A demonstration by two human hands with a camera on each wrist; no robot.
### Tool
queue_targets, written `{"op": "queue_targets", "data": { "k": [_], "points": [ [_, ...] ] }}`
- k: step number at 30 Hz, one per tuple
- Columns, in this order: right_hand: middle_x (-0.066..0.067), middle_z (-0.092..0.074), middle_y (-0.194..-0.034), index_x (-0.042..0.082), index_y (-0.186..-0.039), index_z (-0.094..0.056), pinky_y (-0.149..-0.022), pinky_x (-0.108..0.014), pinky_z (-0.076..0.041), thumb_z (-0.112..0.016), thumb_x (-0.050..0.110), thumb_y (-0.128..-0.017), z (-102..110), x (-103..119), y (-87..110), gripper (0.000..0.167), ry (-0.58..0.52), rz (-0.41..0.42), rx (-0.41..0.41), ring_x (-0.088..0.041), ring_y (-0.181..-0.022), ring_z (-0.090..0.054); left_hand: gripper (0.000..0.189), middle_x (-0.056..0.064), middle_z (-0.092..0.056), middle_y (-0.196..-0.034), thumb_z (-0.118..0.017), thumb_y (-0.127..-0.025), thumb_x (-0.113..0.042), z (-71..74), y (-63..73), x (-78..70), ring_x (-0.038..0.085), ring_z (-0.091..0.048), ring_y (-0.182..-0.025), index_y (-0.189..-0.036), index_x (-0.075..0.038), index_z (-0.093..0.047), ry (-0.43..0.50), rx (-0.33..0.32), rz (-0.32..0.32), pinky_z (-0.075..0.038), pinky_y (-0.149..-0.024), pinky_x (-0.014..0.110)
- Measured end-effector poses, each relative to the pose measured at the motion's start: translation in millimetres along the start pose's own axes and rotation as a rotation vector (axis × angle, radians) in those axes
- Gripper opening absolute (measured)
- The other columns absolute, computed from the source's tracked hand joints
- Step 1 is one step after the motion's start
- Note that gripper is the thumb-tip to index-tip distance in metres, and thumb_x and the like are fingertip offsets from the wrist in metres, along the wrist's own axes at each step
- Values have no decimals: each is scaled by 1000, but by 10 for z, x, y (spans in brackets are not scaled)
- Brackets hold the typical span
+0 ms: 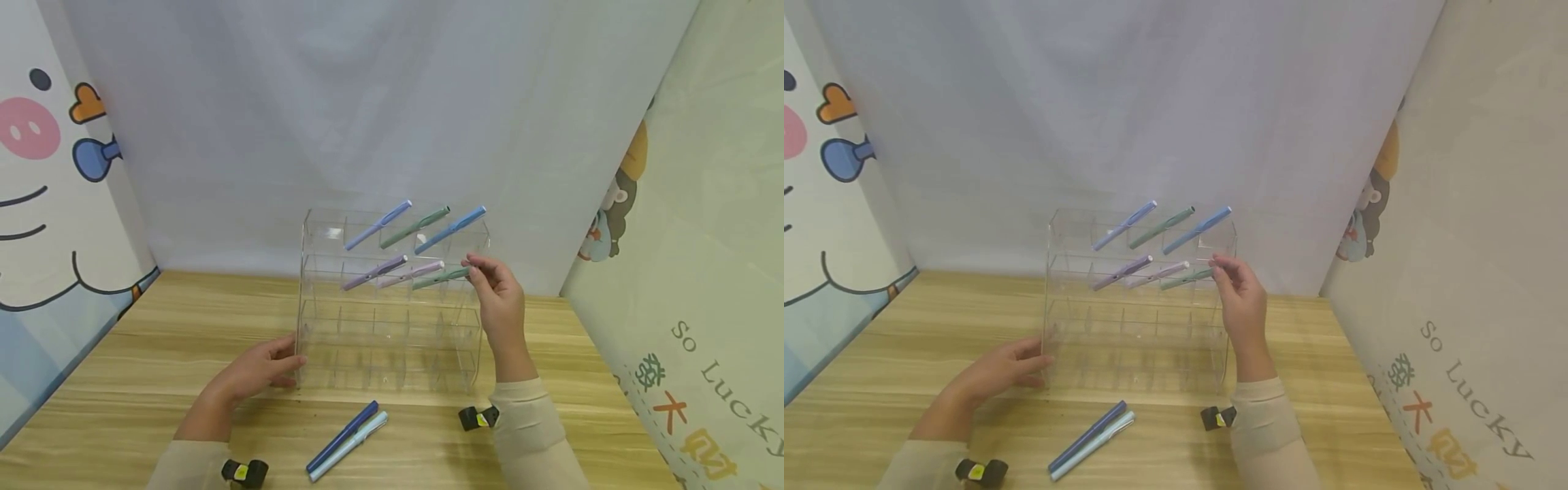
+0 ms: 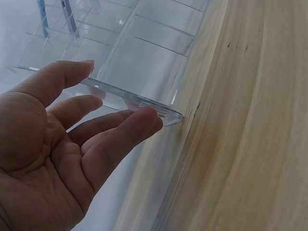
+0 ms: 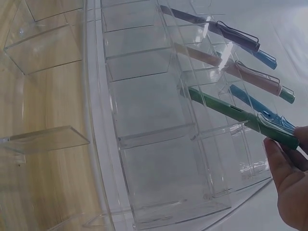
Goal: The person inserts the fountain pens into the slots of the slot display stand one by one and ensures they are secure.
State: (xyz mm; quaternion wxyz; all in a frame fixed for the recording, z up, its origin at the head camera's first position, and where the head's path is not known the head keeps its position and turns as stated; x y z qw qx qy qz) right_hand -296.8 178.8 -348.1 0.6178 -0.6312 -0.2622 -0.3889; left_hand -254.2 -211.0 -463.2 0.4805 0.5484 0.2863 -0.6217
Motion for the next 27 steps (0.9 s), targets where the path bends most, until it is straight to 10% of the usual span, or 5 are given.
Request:
{"op": "queue_targets", "data": {
  "k": [27],
  "points": [
    [-23,-54,-134,0,-138,-46,-95,-28,-54,-51,8,-102,392,261,370,37,-120,116,-34,-25,-121,-59,74,27,-35,-153,-61,-98,-37,-12,37,-47,40,-57,-123,-157,-13,-24,-27,-6,28,-57,-92,43]
  ]
}}
Point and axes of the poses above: each hand's wrist, its own y-axis away from the middle knuckle, its own z-axis out of the back of the hand, x = y × z, the point moved 2 cm from there along -y, towards the middle knuckle
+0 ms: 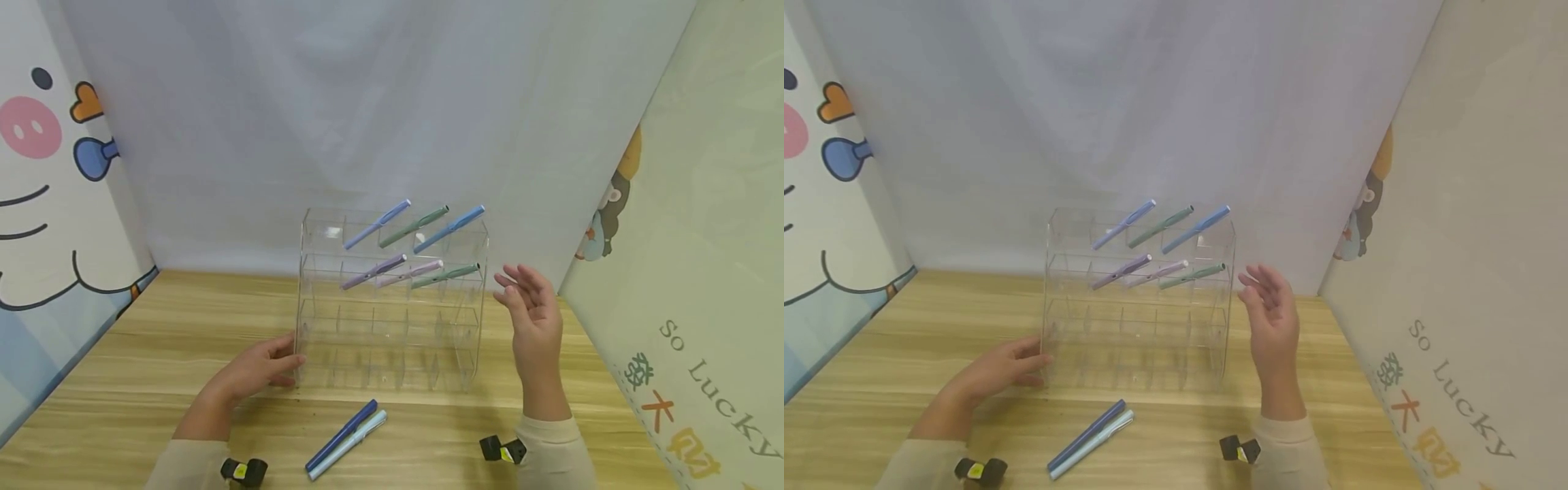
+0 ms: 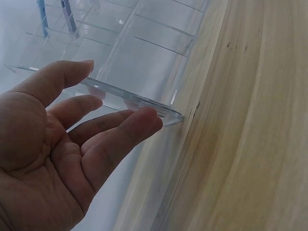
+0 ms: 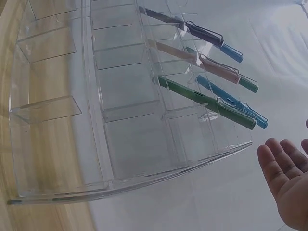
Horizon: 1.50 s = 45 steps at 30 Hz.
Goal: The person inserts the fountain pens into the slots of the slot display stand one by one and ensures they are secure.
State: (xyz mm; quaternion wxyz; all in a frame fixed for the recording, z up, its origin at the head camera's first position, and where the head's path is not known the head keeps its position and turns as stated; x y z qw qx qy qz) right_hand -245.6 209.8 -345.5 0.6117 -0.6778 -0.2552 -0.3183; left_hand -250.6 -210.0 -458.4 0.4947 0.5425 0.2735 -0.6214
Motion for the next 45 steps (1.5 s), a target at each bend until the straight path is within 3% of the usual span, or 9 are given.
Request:
{"op": "queue_targets", "data": {
  "k": [4,9,15,20,27,30,37,41,45],
  "points": [
    [-26,-53,-134,0,-139,-45,-95,-30,-55,-50,7,-102,4,50,37,38,5,14,16,-26,-121,-59,74,27,-36,-152,-61,-97,-38,-5,-9,1,40,-59,-121,-157,-13,-24,-4,-2,2,-56,-93,44],
    [-29,-52,-133,-10,-138,-42,-94,-28,-55,-48,-1,-101,-49,121,73,39,-18,74,61,-27,-120,-60,76,28,-34,-153,-62,-97,-38,-3,-21,10,41,-54,-126,-157,-11,-24,6,3,-9,-57,-92,43],
    [-30,-52,-133,-15,-137,-39,-94,-28,-55,-47,-10,-98,-164,180,111,40,-48,130,174,-27,-121,-59,76,27,-34,-153,-62,-97,-37,10,-31,27,42,-50,-129,-157,-10,-24,18,12,-18,-57,-91,42],
    [-27,-54,-133,-11,-137,-44,-94,-27,-55,-48,-13,-95,-275,161,173,42,16,138,293,-25,-121,-60,76,27,-34,-153,-62,-97,-38,11,-32,42,42,-50,-130,-157,-11,-23,26,25,-21,-57,-91,43],
    [-11,-64,-127,4,-134,-55,-89,-32,-58,-61,-4,-93,-513,144,300,42,267,108,568,-23,-112,-65,77,27,-33,-154,-61,-97,-39,9,-17,23,41,-56,-123,-158,-13,-22,6,24,-10,-56,-93,44],
    [-4,-65,-127,11,-134,-57,-88,-34,-58,-63,11,-96,-622,120,377,38,355,77,712,-19,-110,-66,76,28,-33,-153,-61,-97,-39,2,-20,17,41,-56,-124,-157,-12,-23,6,24,-13,-56,-93,44],
    [9,-66,-124,23,-128,-61,-92,-35,-55,-59,48,-96,-862,-39,602,40,571,-154,1038,-10,-108,-64,78,29,-33,-153,-62,-96,-40,4,-19,21,41,-56,-124,-158,-12,-22,8,21,-14,-56,-93,44],
    [8,-66,-125,23,-127,-63,-93,-33,-54,-60,51,-94,-972,-144,709,44,673,-182,1144,-7,-109,-64,79,29,-31,-154,-62,-96,-41,11,-20,26,40,-57,-123,-157,-11,-22,13,20,-14,-56,-94,44],
    [8,-66,-125,20,-127,-63,-92,-29,-54,-64,47,-93,-1064,-205,773,44,713,-191,1195,-6,-108,-64,78,28,-29,-155,-61,-97,-39,13,-21,25,39,-58,-122,-157,-9,-21,5,20,-8,-55,-95,45]
  ]
}}
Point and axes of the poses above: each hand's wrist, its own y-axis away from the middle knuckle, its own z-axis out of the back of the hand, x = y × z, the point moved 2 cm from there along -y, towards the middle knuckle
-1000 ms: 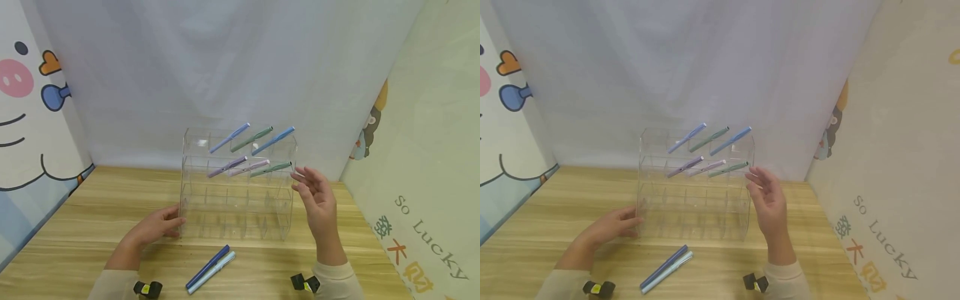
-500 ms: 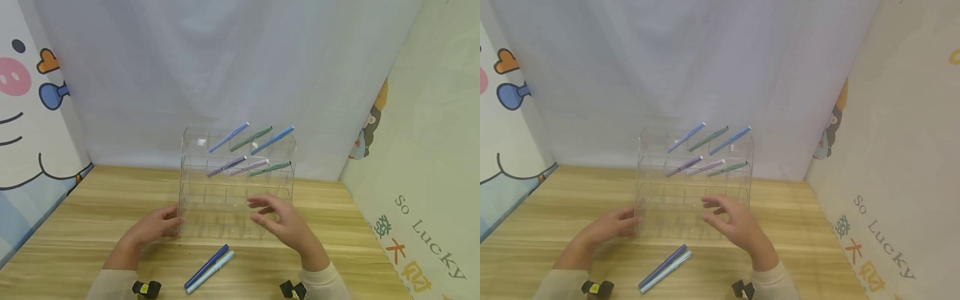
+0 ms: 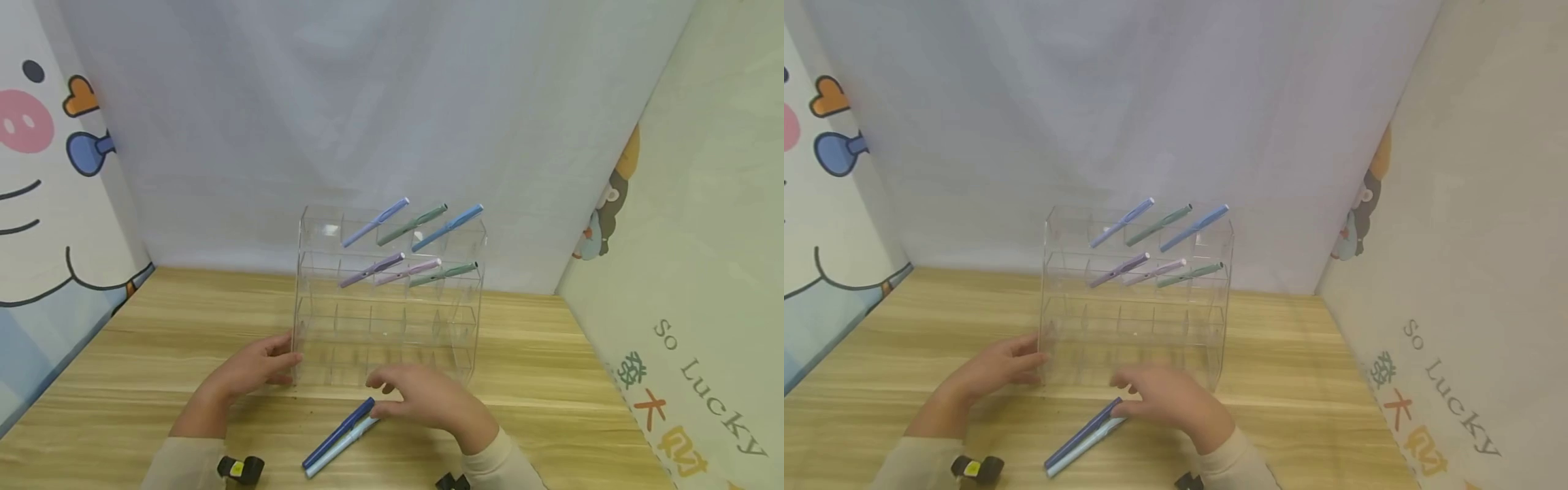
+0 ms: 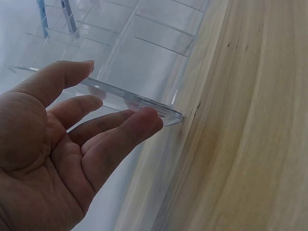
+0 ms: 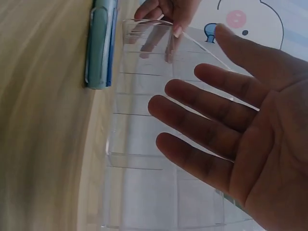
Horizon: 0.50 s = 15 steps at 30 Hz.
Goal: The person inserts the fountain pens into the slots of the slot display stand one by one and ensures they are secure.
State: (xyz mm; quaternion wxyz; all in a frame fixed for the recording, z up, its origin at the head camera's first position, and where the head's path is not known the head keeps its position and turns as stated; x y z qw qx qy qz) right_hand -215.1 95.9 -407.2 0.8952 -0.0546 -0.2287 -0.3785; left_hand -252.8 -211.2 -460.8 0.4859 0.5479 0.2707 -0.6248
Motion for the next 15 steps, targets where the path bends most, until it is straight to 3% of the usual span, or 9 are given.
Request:
{"op": "queue_targets", "data": {
  "k": [7,15],
  "points": [
    [8,-69,-112,19,-117,-68,-84,-22,-54,-71,40,-90,-127,-18,-91,35,98,19,24,-6,-96,-65,78,29,-29,-155,-61,-97,-38,-1,-2,-6,39,-56,-124,-157,-7,-21,-1,0,0,-55,-95,45],
    [7,-60,-81,18,-96,-71,-64,-17,-42,-77,33,-85,-236,-95,-131,19,131,28,31,-2,-72,-45,76,28,-29,-155,-61,-98,-36,-6,-8,2,41,-50,-130,-157,-7,-22,7,0,-10,-56,-93,42]
  ]
}}
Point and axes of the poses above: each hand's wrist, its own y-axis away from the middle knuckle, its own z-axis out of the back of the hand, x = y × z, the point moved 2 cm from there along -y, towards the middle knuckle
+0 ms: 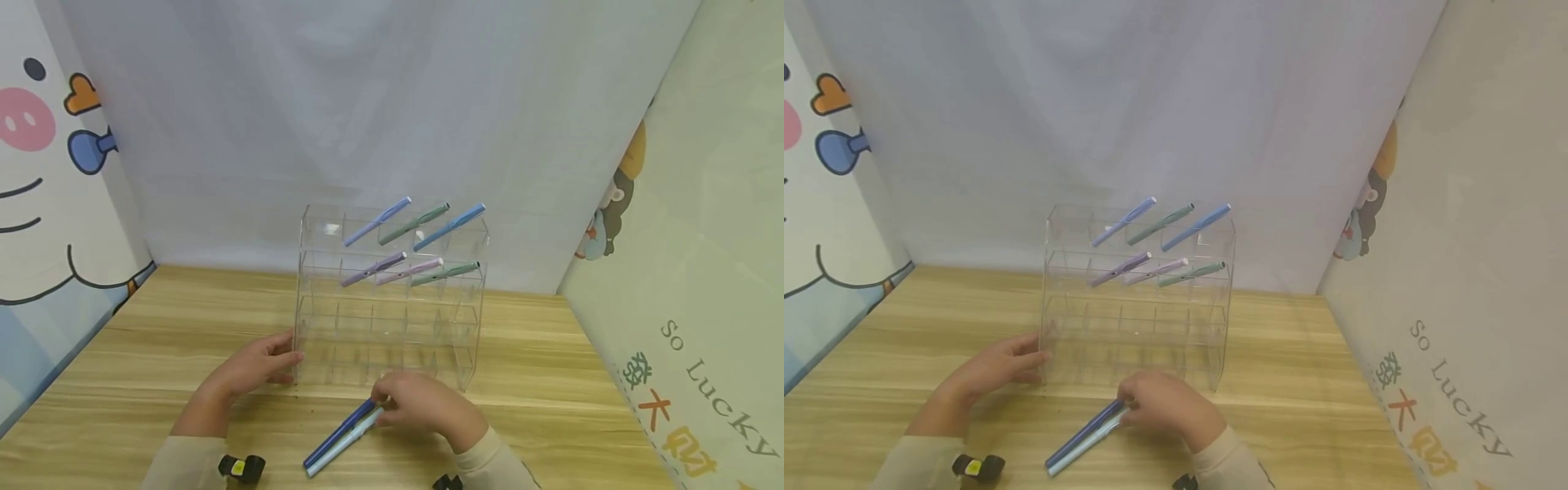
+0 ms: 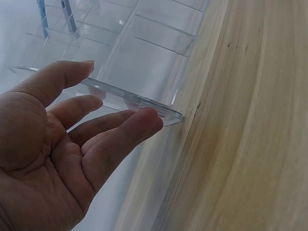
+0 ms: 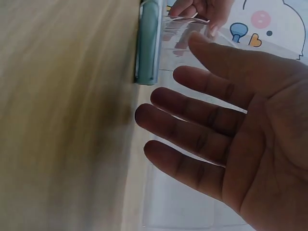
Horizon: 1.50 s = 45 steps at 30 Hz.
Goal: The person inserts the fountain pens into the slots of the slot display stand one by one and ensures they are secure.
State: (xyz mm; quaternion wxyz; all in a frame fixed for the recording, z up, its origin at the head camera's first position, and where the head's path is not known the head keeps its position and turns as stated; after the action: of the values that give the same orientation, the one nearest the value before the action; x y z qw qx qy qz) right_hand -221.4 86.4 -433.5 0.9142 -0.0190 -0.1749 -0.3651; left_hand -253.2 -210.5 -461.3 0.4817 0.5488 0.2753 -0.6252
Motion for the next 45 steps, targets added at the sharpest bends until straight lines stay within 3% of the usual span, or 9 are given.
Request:
{"op": "queue_targets", "data": {
  "k": [5,11,21,32,38,42,45],
  "points": [
    [9,-54,-80,19,-95,-70,-63,-16,-39,-77,30,-85,-50,-47,-14,17,-7,-13,12,-2,-72,-43,76,28,-29,-156,-61,-98,-37,-2,-5,6,42,-47,-133,-157,-8,-23,9,2,-2,-57,-93,42],
    [11,-48,-79,21,-89,-66,-62,-16,-39,-78,32,-83,-86,-63,-26,17,10,-3,11,-2,-72,-41,78,28,-28,-156,-61,-97,-39,0,-8,10,40,-53,-128,-157,-8,-22,2,2,13,-56,-95,43],
    [14,-46,-81,23,-83,-62,-62,-18,-40,-80,31,-81,-131,-85,-37,20,30,-84,45,-3,-72,-43,80,28,-27,-156,-62,-97,-40,-1,-15,9,41,-50,-130,-157,-8,-20,11,9,11,-56,-95,43],
    [14,-44,-80,25,-84,-64,-62,-17,-38,-79,28,-81,-129,-101,-17,15,35,-52,71,-3,-71,-41,78,26,-27,-157,-61,-97,-37,-5,-18,8,42,-48,-132,-157,-9,-20,16,2,14,-56,-93,42],
    [16,-52,-81,27,-83,-63,-65,-17,-44,-73,22,-83,-48,-169,29,11,-164,-16,89,0,-74,-48,77,26,-26,-158,-61,-98,-36,-3,-26,19,41,-50,-130,-157,-10,-20,14,3,9,-56,-94,42],
    [16,-60,-83,25,-88,-63,-69,-17,-50,-71,24,-88,15,-213,56,8,-379,56,95,2,-76,-55,76,26,-26,-157,-60,-98,-35,-3,-24,19,41,-50,-130,-157,-9,-21,13,3,8,-56,-94,42],
    [7,-65,-88,17,-97,-64,-71,-20,-52,-69,21,-92,63,-229,68,8,-610,119,108,-1,-78,-58,74,27,-27,-157,-60,-99,-33,-3,-25,18,42,-47,-132,-157,-8,-21,19,5,7,-56,-93,42]
  ]
}}
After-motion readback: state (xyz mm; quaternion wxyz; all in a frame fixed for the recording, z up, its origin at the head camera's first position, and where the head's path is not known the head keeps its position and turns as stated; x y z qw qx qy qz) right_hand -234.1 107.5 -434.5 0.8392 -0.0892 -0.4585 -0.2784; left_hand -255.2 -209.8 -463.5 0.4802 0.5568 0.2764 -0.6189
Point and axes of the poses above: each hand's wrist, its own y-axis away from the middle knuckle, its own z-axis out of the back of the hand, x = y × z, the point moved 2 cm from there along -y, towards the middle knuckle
